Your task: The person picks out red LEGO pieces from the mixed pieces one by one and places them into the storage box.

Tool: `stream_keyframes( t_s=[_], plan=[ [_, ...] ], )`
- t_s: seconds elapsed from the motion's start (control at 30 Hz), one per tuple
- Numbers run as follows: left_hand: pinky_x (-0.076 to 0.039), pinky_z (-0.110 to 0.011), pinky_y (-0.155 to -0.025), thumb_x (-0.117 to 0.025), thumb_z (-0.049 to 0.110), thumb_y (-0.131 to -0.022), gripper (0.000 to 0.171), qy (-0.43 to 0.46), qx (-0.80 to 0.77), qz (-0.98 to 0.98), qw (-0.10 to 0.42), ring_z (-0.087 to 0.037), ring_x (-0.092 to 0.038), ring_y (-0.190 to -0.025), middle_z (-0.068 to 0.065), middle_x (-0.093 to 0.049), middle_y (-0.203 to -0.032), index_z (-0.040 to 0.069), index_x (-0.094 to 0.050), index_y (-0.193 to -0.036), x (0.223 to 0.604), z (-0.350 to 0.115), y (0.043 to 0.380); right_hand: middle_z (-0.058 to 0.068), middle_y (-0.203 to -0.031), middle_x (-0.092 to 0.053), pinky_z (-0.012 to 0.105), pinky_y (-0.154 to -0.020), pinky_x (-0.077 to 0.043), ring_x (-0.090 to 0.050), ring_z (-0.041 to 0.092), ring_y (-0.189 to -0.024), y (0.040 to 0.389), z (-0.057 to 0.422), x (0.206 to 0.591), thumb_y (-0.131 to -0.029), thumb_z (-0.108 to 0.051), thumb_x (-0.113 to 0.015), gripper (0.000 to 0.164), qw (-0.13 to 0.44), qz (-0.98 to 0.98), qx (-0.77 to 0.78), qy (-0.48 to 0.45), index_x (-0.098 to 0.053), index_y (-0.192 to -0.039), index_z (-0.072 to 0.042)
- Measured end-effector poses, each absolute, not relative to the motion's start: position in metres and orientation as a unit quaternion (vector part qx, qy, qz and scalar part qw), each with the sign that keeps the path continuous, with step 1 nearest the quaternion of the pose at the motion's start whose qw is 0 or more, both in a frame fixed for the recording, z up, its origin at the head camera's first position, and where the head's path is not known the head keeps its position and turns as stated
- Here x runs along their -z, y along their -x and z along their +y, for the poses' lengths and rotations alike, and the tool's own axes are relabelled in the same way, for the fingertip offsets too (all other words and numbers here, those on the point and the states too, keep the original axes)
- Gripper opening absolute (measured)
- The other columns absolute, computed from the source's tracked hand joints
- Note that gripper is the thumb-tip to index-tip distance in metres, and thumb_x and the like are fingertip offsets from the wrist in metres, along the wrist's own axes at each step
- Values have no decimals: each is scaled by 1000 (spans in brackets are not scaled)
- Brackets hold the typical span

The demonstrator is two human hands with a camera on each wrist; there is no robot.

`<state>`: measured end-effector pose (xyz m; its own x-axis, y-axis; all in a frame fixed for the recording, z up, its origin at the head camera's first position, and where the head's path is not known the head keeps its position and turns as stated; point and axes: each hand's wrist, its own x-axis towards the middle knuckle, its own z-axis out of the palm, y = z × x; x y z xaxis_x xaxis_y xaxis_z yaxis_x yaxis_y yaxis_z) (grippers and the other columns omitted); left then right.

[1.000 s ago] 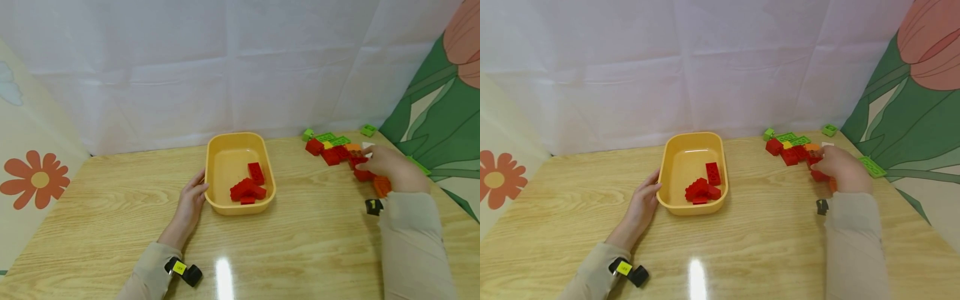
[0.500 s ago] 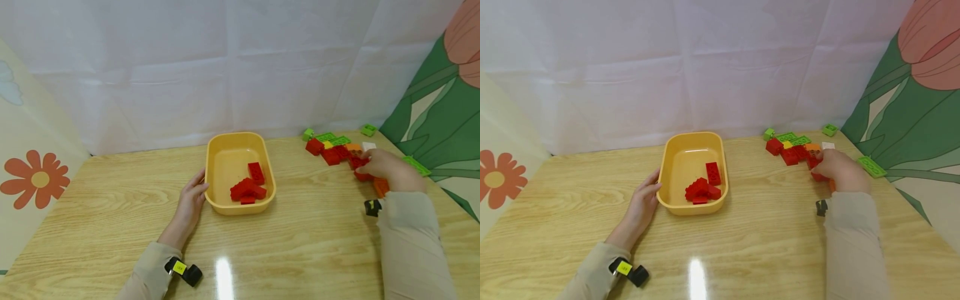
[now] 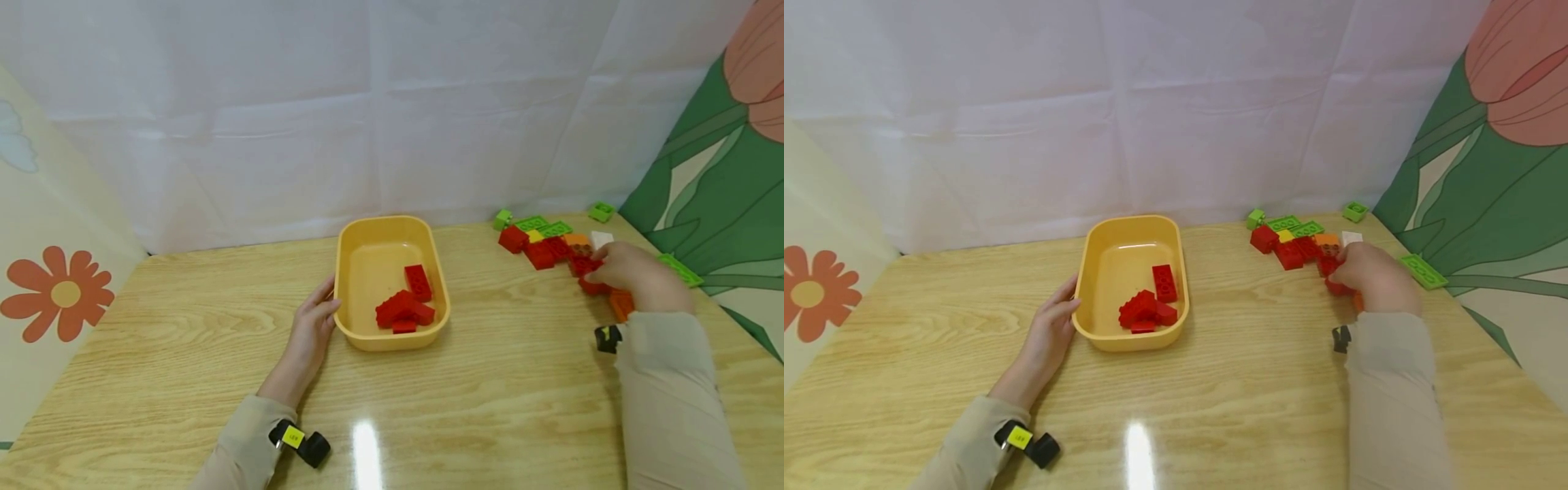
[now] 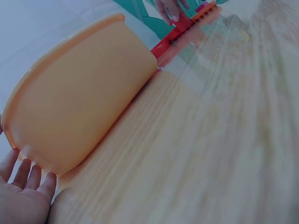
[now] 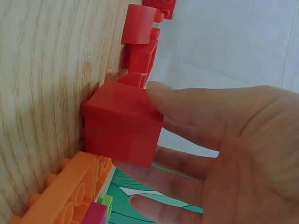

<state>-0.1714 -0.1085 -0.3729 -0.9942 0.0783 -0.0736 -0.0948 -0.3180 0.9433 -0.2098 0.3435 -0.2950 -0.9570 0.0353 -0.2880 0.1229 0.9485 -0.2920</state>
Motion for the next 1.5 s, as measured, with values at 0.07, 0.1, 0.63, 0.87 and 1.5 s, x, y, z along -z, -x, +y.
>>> stream_keyframes(
  t_s=[0.07,0.1,0.63,0.87,1.5],
  plan=[
    [-47,-10,-89,-41,1,-92,56,7,-813,580,54,-23,-36,-133,-13,-31,-154,2,-30,-146,373,-109,172,43,-120,-42,61,-83,-44,-43,46,-93,210,343,295,-86,-19,-58,53,139,977,157,-41,-43,-118,21],
    [-47,-9,-89,-41,1,-92,56,8,-813,579,54,-22,-36,-133,-13,-30,-154,2,-30,-146,373,-109,172,44,-120,-42,61,-83,-44,-43,46,-94,210,343,295,-86,-20,-59,53,137,977,157,-40,-44,-117,20],
    [-47,-9,-89,-41,0,-92,56,7,-815,577,52,-23,-35,-134,-14,-30,-154,1,-30,-146,373,-109,172,44,-114,-47,56,-80,-45,-44,45,-93,212,342,298,-81,-15,-63,49,143,979,147,-8,-49,-113,19],
    [-47,-9,-89,-42,2,-92,56,5,-812,581,55,-22,-36,-133,-13,-30,-155,2,-30,-146,373,-109,171,42,-115,-48,54,-78,-45,-44,42,-90,212,339,295,-82,-16,-61,49,145,977,155,-12,-48,-114,19],
    [-46,-10,-90,-42,1,-91,56,5,-813,579,56,-22,-35,-134,-13,-30,-155,2,-30,-147,373,-109,171,41,-119,-52,64,-88,-44,-50,46,-97,213,292,282,-85,-21,-59,50,89,988,126,15,-51,-116,17]
  ],
)
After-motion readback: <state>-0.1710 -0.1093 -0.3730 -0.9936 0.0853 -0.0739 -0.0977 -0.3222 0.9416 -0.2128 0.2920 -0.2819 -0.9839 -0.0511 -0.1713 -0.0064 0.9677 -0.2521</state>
